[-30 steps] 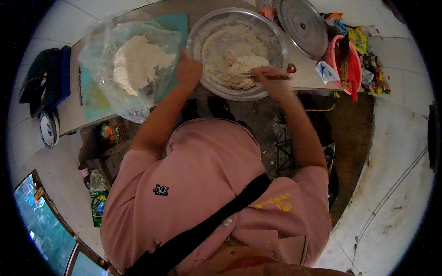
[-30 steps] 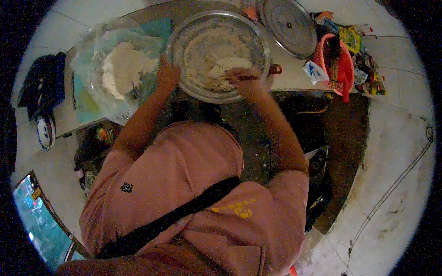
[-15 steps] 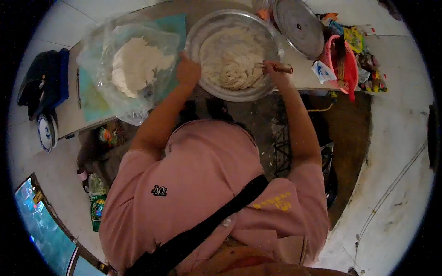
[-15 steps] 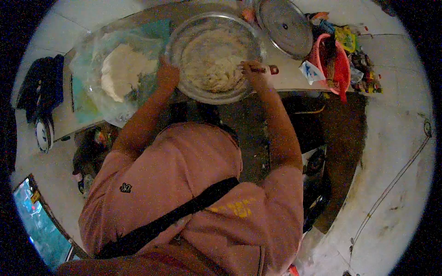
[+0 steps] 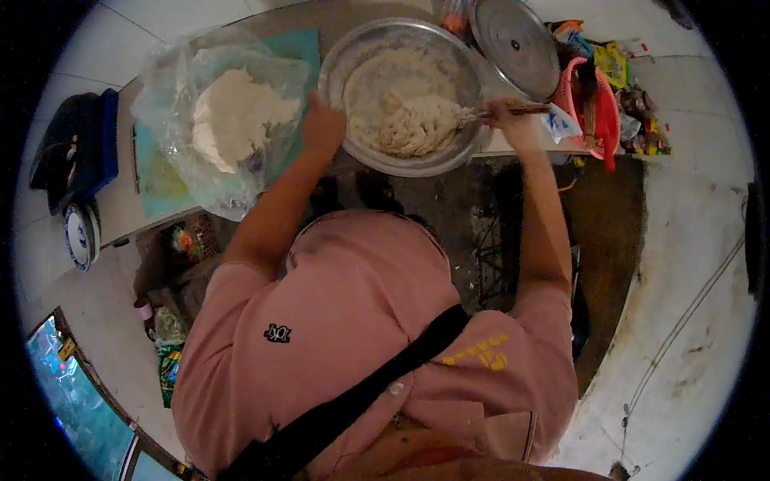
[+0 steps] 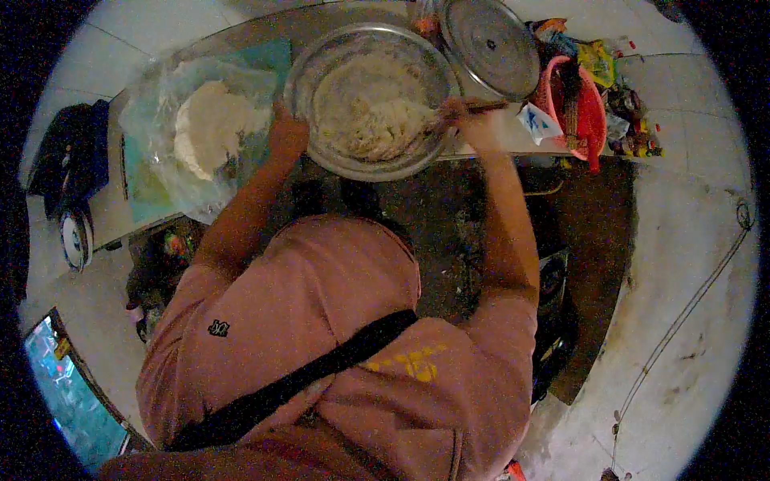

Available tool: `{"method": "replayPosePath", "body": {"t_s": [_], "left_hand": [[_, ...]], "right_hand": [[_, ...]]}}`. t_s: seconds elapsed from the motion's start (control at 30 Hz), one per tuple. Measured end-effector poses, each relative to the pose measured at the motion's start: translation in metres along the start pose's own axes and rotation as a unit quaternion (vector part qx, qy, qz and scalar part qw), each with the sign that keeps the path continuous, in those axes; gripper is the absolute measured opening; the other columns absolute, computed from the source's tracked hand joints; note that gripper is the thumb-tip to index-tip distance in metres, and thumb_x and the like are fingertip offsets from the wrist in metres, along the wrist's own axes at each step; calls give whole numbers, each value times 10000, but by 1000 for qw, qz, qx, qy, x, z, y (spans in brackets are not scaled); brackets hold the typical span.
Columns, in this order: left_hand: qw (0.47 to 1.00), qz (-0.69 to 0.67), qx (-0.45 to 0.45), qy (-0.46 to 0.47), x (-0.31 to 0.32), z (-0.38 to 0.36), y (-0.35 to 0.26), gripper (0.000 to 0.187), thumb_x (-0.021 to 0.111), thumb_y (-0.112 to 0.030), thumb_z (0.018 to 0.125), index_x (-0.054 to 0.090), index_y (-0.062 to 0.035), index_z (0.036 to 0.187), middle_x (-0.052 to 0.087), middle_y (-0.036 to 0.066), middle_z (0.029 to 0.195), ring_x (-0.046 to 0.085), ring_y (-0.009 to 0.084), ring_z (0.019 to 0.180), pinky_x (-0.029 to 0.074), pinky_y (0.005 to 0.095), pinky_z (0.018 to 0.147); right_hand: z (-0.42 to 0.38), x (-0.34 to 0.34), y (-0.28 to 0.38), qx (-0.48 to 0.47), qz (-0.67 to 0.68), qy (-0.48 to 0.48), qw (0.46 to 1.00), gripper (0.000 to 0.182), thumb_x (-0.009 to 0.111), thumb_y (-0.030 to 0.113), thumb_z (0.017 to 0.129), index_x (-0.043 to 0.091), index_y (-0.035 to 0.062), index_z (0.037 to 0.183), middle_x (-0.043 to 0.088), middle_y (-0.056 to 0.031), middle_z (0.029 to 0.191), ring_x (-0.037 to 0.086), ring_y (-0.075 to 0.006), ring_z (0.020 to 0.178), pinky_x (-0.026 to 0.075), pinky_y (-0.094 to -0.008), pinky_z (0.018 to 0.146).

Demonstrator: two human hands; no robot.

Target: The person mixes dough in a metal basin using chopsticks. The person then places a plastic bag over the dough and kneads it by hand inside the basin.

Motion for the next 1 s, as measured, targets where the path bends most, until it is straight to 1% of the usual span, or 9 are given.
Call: {"method": "replayPosePath", "body": {"t_s": [0.13, 0.23, 0.33, 0.43, 0.53, 0.6, 0.77, 0.87, 1.0], "left_hand": [[1000, -24, -20, 5, -23, -6, -16, 606, 506, -201, 738, 224, 3, 1234, 565, 260, 895, 555, 410, 822, 433, 465, 733], [991, -108, -81, 10, -49, -13, -30, 612, 502, -197, 736, 225, 1, 1244, 559, 261, 938, 552, 408, 848, 433, 458, 748], [997, -48, -58, 32, -16, -3, -8, 625, 502, -197, 735, 221, 5, 1256, 546, 264, 981, 548, 406, 871, 432, 454, 759], [988, -114, -98, 18, -43, -11, -25, 633, 491, -197, 737, 212, 14, 1264, 540, 267, 996, 546, 404, 878, 430, 454, 765], [985, -115, -117, 46, -58, -16, -34, 626, 481, -190, 733, 221, 20, 1263, 545, 268, 983, 547, 407, 870, 427, 456, 773], [992, -30, -79, 93, -26, -2, -16, 627, 480, -190, 731, 220, 21, 1261, 546, 269, 978, 546, 410, 866, 425, 459, 776], [998, -15, -29, 47, 3, 8, 0, 641, 490, -194, 721, 217, 20, 1259, 547, 271, 973, 543, 419, 862, 420, 464, 777], [996, -53, -60, 38, -34, -8, -24, 643, 491, -196, 721, 213, 16, 1261, 551, 267, 961, 543, 419, 861, 416, 470, 775], [997, -45, -46, 41, -32, -6, -21, 633, 493, -190, 723, 219, 5, 1259, 553, 268, 949, 546, 415, 858, 416, 472, 772]], "right_hand": [[-17, -14, 73, -21, -108, -41, 993, 189, 566, 165, 796, 594, -22, 808, 626, -64, 733, 597, -142, 612, 479, -260, 517], [11, 19, -62, 14, -245, -28, 969, 161, 560, 134, 797, 582, -25, 815, 617, -78, 743, 599, -146, 615, 475, -238, 496], [-2, 31, -50, 16, -190, -12, 982, 215, 581, 187, 786, 576, -27, 795, 611, -80, 729, 592, -170, 591, 474, -267, 488], [-16, 14, 17, 27, 108, 4, 994, 336, 541, 294, 815, 578, -30, 735, 608, -81, 704, 570, -141, 641, 449, -266, 572], [-24, 14, 86, -1, -56, -12, 998, 342, 520, 271, 831, 564, -41, 698, 606, -98, 709, 593, -163, 644, 462, -263, 566], [0, 49, 28, -93, -307, -41, 946, 342, 498, 250, 846, 560, -48, 689, 605, -109, 711, 607, -168, 644, 468, -252, 550], [1, 87, -27, 35, -41, 2, 999, 339, 476, 231, 857, 560, -54, 692, 606, -119, 721, 621, -186, 627, 474, -265, 523], [-13, 62, 50, 6, 105, -15, 994, 312, 509, 234, 844, 568, -61, 763, 611, -121, 728, 617, -185, 615, 493, -272, 565], [5, 72, 71, -76, -114, -19, 990, 260, 528, 194, 835, 572, -59, 794, 607, -126, 741, 612, -179, 625, 505, -275, 583]]}}
Point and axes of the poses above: each hand's wrist, its own z-axis towards the middle knuckle, its own x-axis out of the palm, y = z × x, the point moved 5 cm from there along z, towards the middle knuckle
